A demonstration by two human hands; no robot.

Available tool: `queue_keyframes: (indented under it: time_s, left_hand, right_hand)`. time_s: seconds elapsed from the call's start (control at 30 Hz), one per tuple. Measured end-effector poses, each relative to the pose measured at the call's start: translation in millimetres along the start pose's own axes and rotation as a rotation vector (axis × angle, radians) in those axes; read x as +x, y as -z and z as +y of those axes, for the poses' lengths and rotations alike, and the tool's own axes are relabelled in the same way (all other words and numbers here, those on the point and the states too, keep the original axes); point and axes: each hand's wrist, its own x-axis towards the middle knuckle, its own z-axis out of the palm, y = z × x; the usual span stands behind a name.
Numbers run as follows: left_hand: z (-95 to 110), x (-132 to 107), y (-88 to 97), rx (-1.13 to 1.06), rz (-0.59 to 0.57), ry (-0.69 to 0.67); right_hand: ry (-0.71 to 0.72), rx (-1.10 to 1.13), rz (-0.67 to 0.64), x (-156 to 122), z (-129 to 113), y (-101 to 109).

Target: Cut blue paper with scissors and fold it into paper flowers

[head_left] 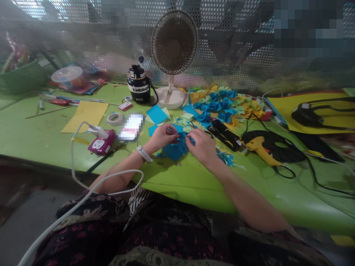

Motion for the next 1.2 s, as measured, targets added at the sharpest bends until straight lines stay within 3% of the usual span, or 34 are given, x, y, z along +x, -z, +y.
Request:
queue_keyframes:
  time_s: [1.2]
  left_hand:
    - [-0.4,-0.2,0.4,-0.031,-0.001,0.001]
  right_hand:
    - [-0.01,0.042,-0.022,0.2,-1.5,1.7]
